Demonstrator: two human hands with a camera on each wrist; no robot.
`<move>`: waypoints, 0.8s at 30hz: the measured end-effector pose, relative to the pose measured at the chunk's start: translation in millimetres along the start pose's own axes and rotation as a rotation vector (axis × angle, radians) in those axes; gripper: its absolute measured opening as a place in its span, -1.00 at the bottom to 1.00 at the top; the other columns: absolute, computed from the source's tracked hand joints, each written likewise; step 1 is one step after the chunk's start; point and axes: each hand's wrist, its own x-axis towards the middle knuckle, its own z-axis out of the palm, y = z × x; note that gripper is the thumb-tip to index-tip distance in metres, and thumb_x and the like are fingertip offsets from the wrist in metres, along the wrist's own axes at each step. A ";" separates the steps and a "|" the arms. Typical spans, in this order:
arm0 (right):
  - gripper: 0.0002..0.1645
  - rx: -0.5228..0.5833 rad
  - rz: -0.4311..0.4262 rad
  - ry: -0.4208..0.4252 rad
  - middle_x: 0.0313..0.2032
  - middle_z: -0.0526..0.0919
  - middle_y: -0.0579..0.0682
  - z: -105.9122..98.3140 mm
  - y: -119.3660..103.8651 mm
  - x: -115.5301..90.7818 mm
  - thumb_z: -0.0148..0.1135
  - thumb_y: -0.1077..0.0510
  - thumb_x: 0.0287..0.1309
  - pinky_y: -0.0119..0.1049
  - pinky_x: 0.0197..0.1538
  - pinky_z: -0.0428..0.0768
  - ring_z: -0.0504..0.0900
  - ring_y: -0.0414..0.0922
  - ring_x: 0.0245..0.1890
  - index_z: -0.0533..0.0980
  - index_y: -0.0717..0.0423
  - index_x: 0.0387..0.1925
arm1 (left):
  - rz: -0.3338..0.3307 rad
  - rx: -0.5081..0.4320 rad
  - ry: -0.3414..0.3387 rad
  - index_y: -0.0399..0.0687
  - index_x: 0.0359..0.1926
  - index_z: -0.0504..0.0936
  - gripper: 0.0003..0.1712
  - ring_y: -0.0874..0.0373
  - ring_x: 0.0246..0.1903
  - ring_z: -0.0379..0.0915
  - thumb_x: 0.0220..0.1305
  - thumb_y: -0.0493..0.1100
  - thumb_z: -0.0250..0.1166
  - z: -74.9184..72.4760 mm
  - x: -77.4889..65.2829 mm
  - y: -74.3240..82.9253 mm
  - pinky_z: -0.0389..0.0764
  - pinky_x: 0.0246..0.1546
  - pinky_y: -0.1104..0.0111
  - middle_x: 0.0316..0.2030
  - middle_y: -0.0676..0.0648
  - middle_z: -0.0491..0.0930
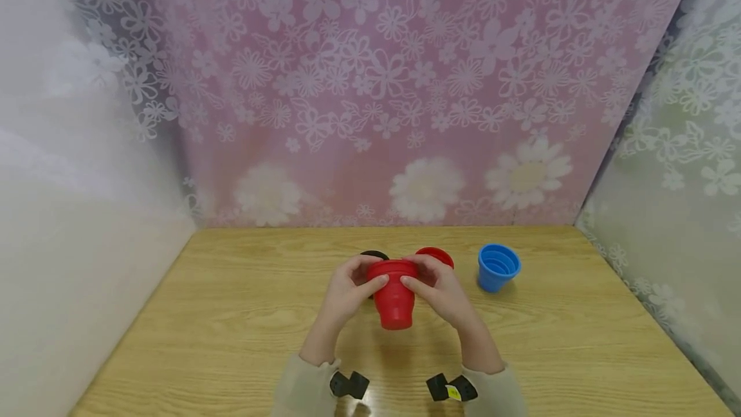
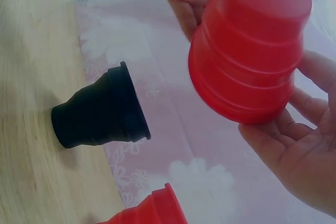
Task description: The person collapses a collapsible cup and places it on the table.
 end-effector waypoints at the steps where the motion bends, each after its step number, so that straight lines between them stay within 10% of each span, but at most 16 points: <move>1: -0.49 -0.005 0.002 -0.002 -0.13 0.48 0.14 -1.0 -0.4 0.8 0.24 0.17 0.02 -0.28 -0.24 0.56 0.49 0.05 -0.16 0.38 0.24 0.04 | 0.004 0.001 0.001 -0.29 -0.09 0.49 -0.65 0.05 -0.28 0.46 0.08 -0.27 0.27 0.7 -0.2 2.5 0.52 -0.26 0.34 -0.23 -0.16 0.51; 24: -0.48 -0.064 0.085 0.033 -0.14 0.52 0.03 6.5 2.7 5.5 0.30 0.18 -0.04 -0.26 -0.20 0.56 0.50 -0.03 -0.15 0.42 0.16 0.02 | -0.003 -0.006 0.020 -0.25 -0.08 0.49 -0.60 0.05 -0.27 0.47 0.05 -0.17 0.31 -6.6 4.3 -18.6 0.53 -0.23 0.33 -0.24 -0.14 0.51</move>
